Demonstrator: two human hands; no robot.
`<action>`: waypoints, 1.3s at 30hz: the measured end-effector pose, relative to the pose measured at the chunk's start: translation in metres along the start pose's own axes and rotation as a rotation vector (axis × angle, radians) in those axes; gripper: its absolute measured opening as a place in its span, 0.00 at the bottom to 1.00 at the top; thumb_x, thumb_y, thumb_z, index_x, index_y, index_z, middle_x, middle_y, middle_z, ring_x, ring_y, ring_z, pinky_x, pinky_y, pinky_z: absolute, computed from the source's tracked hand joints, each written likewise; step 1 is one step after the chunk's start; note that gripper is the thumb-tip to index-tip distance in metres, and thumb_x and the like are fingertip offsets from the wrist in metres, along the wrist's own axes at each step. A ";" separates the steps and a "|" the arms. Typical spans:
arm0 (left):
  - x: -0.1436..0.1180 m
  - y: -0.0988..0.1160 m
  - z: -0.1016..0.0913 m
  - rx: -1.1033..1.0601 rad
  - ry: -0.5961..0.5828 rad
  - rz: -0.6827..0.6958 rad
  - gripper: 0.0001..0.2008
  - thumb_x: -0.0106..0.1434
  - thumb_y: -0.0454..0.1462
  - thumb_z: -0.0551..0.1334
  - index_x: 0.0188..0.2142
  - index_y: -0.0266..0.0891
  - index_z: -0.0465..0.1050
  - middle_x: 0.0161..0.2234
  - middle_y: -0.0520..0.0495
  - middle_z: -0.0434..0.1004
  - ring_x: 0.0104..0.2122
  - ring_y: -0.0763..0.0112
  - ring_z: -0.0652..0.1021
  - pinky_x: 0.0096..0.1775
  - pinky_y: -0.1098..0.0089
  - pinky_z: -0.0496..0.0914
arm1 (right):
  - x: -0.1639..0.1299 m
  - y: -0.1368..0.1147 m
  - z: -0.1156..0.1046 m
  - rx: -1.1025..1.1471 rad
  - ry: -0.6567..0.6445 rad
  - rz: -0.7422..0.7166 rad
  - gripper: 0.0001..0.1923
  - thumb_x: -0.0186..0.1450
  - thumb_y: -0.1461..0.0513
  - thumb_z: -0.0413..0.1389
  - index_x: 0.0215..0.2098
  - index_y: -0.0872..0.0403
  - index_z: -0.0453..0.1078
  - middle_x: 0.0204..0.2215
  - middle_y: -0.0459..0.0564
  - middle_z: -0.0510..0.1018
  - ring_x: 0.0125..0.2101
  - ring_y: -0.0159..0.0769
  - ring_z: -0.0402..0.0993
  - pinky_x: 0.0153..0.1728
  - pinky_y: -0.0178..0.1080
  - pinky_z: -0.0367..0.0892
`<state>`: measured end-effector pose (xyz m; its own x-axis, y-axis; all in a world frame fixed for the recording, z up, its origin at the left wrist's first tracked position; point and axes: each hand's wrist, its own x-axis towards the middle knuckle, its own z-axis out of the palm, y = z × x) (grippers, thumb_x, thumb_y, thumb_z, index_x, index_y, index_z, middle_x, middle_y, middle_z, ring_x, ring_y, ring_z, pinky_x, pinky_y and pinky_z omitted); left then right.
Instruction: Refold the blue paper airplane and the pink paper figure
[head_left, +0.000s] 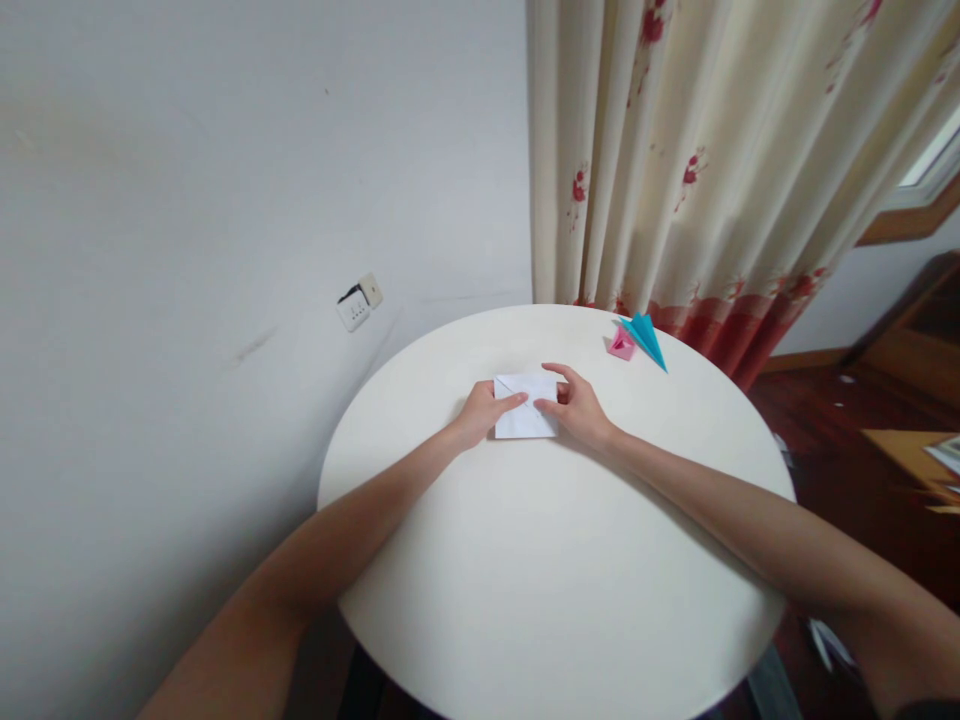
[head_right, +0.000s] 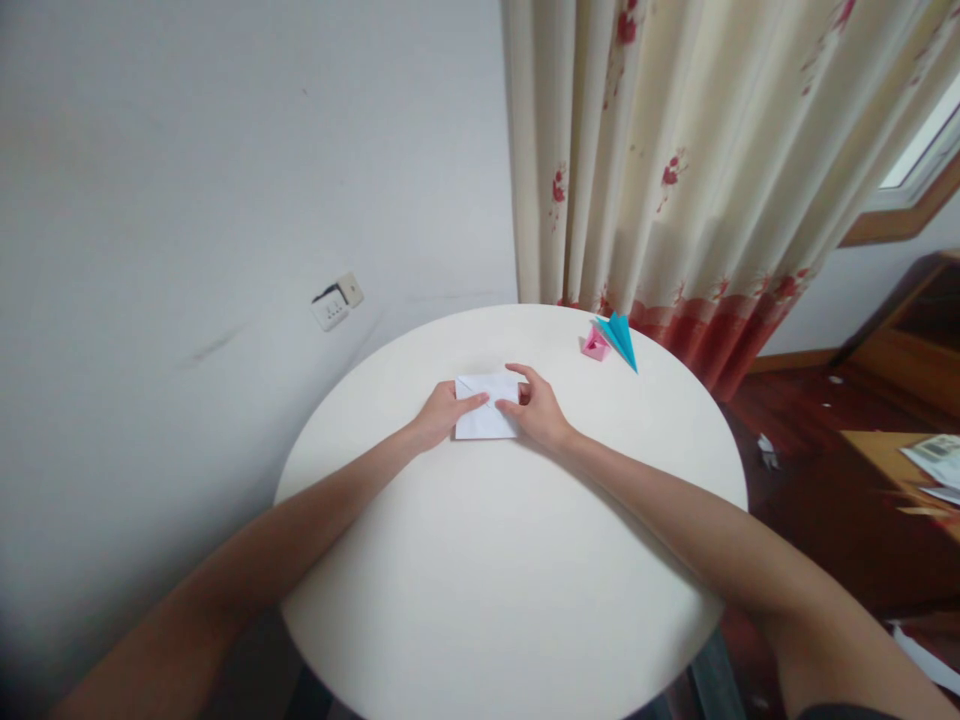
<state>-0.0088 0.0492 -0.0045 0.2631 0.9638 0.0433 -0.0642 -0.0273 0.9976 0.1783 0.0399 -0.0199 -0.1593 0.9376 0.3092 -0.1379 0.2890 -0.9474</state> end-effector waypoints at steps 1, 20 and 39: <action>-0.001 0.000 0.001 0.015 0.013 0.004 0.28 0.44 0.48 0.78 0.40 0.31 0.81 0.39 0.38 0.84 0.38 0.55 0.82 0.43 0.59 0.75 | 0.000 0.000 0.000 0.014 0.007 0.018 0.33 0.50 0.55 0.69 0.51 0.57 0.70 0.30 0.48 0.80 0.29 0.36 0.74 0.30 0.38 0.69; 0.006 -0.006 0.000 -0.021 0.105 0.018 0.24 0.49 0.52 0.74 0.33 0.32 0.81 0.32 0.40 0.83 0.32 0.60 0.80 0.36 0.65 0.72 | 0.001 0.003 0.003 0.022 0.055 0.142 0.18 0.50 0.54 0.67 0.33 0.60 0.80 0.31 0.54 0.82 0.28 0.38 0.74 0.30 0.39 0.67; 0.000 -0.005 0.001 -0.040 0.033 -0.038 0.26 0.45 0.49 0.77 0.37 0.32 0.81 0.38 0.38 0.84 0.35 0.56 0.82 0.42 0.59 0.75 | 0.000 0.004 0.002 -0.032 0.056 0.126 0.21 0.50 0.49 0.67 0.27 0.58 0.76 0.25 0.50 0.79 0.24 0.34 0.69 0.26 0.37 0.63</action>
<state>-0.0073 0.0494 -0.0096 0.2343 0.9722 0.0031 -0.0931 0.0192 0.9955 0.1760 0.0407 -0.0239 -0.1187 0.9758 0.1835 -0.0889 0.1736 -0.9808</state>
